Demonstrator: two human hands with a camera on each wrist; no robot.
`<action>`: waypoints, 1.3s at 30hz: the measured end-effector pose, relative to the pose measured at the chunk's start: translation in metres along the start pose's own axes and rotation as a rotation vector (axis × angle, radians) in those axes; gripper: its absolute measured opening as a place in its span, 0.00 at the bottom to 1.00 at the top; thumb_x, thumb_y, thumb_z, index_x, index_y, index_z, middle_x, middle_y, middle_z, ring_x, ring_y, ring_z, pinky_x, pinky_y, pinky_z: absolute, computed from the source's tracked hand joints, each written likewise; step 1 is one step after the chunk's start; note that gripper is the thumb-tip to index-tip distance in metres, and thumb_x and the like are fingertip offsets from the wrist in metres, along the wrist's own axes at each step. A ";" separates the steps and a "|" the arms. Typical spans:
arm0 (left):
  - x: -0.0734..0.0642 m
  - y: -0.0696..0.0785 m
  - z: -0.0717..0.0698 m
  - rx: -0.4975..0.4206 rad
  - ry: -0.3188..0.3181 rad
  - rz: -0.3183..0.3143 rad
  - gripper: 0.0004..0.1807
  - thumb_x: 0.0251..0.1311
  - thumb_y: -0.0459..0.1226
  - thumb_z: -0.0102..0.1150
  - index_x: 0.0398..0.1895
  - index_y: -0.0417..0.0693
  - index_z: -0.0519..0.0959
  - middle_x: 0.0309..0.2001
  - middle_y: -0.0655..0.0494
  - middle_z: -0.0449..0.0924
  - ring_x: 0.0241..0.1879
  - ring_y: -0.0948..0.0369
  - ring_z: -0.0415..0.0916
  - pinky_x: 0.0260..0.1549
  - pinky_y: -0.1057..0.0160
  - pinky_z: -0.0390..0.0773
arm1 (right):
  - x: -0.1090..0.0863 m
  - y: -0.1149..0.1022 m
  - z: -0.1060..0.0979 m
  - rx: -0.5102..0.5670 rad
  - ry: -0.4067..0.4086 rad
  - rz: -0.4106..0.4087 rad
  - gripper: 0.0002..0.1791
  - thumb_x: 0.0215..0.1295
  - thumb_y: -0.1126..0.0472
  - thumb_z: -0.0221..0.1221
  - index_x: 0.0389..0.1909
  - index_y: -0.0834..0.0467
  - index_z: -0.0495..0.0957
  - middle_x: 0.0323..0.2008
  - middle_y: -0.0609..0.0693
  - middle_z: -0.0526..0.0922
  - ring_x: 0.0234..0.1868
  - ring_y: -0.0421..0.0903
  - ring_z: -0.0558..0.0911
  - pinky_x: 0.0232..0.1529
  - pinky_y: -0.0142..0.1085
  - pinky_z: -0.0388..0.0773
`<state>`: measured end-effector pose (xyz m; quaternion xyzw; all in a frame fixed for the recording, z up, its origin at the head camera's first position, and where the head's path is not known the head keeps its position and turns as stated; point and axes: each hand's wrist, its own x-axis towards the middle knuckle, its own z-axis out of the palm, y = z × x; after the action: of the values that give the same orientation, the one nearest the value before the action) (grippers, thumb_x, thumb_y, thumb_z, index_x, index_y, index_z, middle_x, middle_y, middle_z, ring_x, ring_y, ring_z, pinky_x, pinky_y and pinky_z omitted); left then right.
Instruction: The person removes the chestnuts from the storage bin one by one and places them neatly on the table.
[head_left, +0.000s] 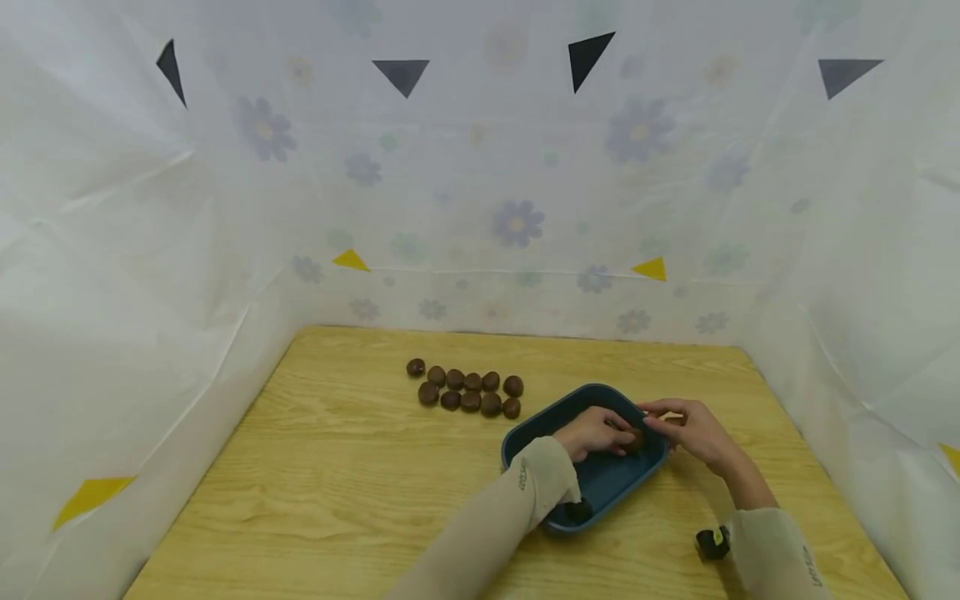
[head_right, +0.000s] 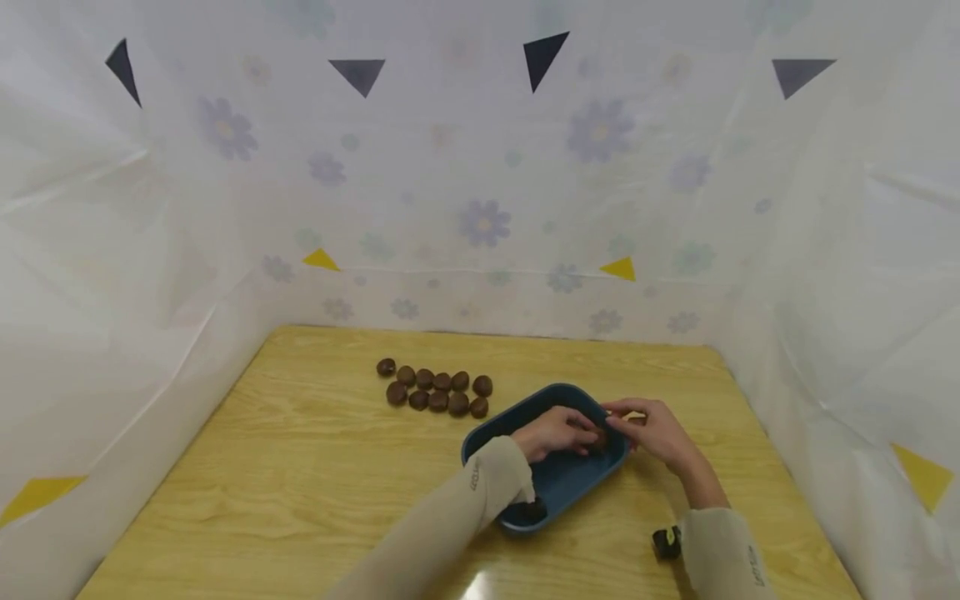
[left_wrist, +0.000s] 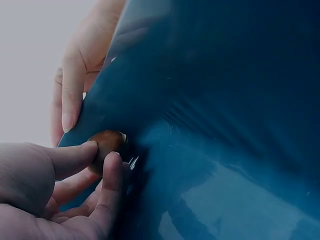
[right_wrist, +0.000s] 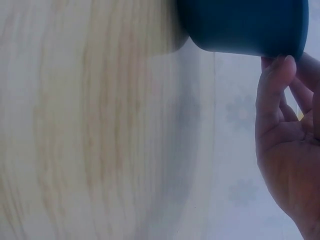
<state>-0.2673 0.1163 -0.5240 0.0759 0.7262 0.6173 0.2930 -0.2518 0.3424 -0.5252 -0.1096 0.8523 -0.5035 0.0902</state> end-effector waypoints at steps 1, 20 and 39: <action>0.000 0.000 0.000 0.005 -0.007 -0.001 0.09 0.69 0.30 0.64 0.49 0.36 0.85 0.39 0.52 0.85 0.38 0.54 0.86 0.48 0.52 0.88 | 0.000 0.000 0.000 -0.001 0.000 0.001 0.24 0.75 0.52 0.63 0.64 0.62 0.79 0.52 0.65 0.82 0.22 0.60 0.75 0.24 0.48 0.82; -0.011 0.013 -0.008 -0.022 -0.013 0.047 0.09 0.70 0.31 0.64 0.50 0.39 0.85 0.40 0.53 0.86 0.38 0.55 0.86 0.44 0.56 0.88 | 0.000 -0.001 0.001 -0.002 -0.009 -0.017 0.23 0.76 0.53 0.61 0.64 0.62 0.80 0.48 0.63 0.82 0.23 0.58 0.76 0.24 0.47 0.83; -0.032 0.029 -0.040 -0.005 -0.014 0.135 0.13 0.75 0.34 0.59 0.58 0.41 0.81 0.44 0.52 0.83 0.50 0.44 0.85 0.60 0.45 0.82 | 0.000 -0.003 0.001 -0.011 0.004 -0.004 0.23 0.76 0.53 0.61 0.64 0.61 0.80 0.56 0.67 0.80 0.22 0.54 0.77 0.24 0.48 0.83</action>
<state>-0.2694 0.0733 -0.4831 0.1283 0.7160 0.6368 0.2559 -0.2513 0.3396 -0.5231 -0.1106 0.8549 -0.4993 0.0868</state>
